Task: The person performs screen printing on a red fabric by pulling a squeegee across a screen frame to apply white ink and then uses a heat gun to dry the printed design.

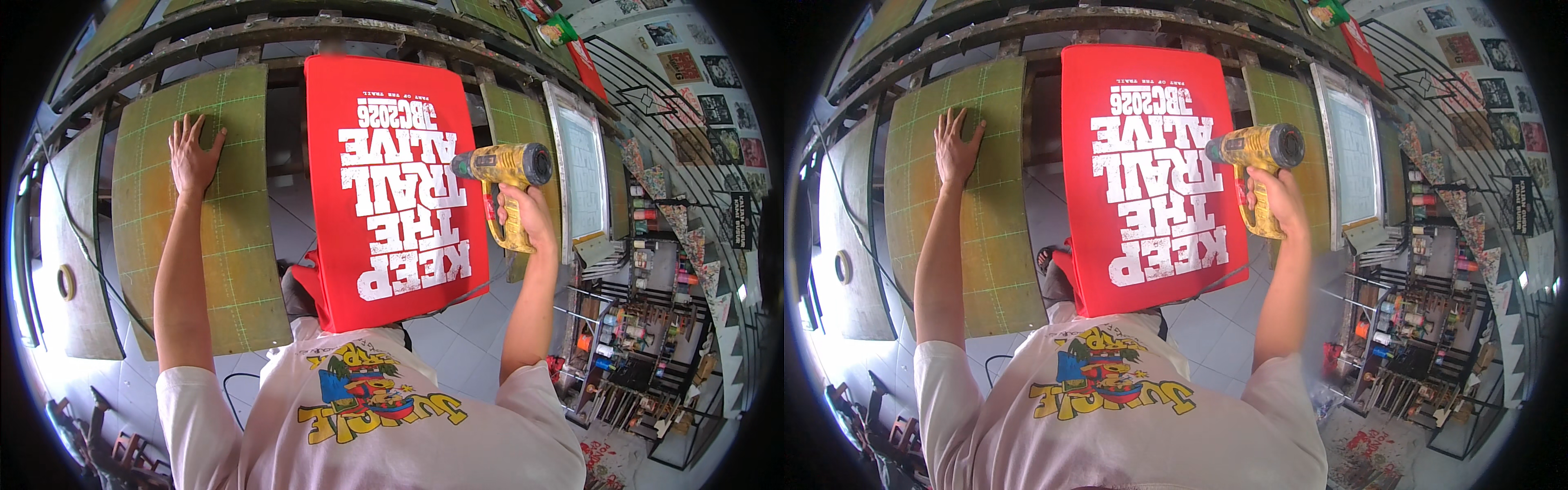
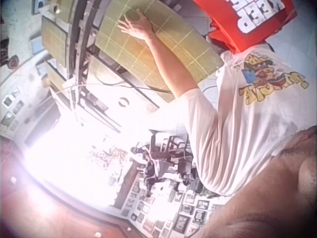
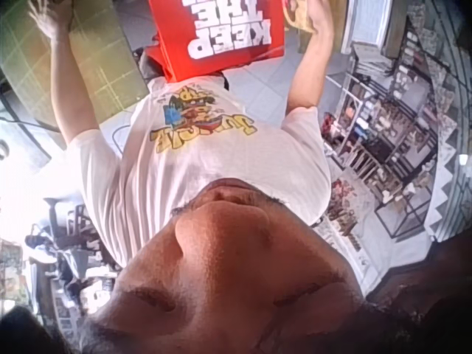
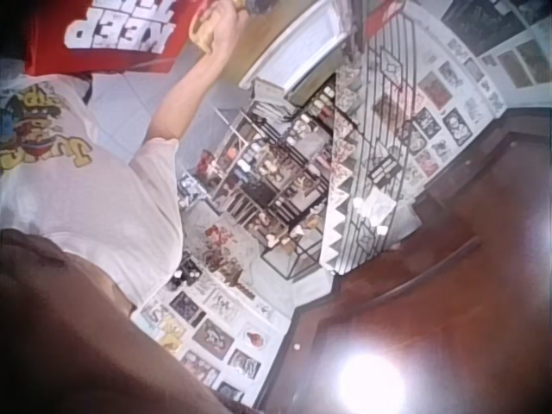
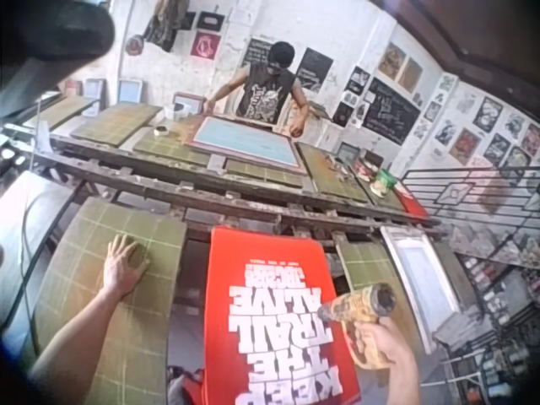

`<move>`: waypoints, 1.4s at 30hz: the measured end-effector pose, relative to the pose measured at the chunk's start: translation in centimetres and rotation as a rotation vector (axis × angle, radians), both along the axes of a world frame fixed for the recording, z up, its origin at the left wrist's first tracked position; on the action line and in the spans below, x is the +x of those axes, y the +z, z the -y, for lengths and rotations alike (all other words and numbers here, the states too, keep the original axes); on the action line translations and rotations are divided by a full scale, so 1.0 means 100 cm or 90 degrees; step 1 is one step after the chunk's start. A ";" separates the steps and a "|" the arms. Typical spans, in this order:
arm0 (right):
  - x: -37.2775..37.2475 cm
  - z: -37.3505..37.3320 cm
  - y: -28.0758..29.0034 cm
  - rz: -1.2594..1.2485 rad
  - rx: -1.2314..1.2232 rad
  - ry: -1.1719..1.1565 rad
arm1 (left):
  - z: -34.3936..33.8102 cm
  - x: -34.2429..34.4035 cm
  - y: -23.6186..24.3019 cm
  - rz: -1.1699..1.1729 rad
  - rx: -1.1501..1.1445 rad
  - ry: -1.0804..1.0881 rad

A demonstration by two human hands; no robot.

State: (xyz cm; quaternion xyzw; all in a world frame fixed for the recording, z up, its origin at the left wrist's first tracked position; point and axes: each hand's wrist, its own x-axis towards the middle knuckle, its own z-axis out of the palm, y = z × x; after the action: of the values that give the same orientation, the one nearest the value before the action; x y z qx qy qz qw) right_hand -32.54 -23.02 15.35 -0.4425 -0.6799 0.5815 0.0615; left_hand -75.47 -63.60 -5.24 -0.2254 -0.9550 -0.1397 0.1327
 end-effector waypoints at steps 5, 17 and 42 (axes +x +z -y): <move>0.003 0.001 0.003 0.014 -0.020 0.017 | 0.000 0.001 0.000 0.000 0.011 0.001; -0.007 0.017 0.008 -0.010 -0.044 0.034 | 0.000 0.003 0.005 0.010 -0.009 0.004; 0.003 0.036 0.008 0.020 -0.047 0.071 | 0.000 0.002 0.001 0.003 0.011 0.006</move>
State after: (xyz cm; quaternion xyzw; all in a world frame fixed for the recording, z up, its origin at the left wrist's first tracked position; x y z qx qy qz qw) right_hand -32.20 -26.59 16.10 -0.4149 -0.6824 0.6018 0.0018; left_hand -75.31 -63.59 -5.14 -0.2198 -0.9551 -0.1476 0.1332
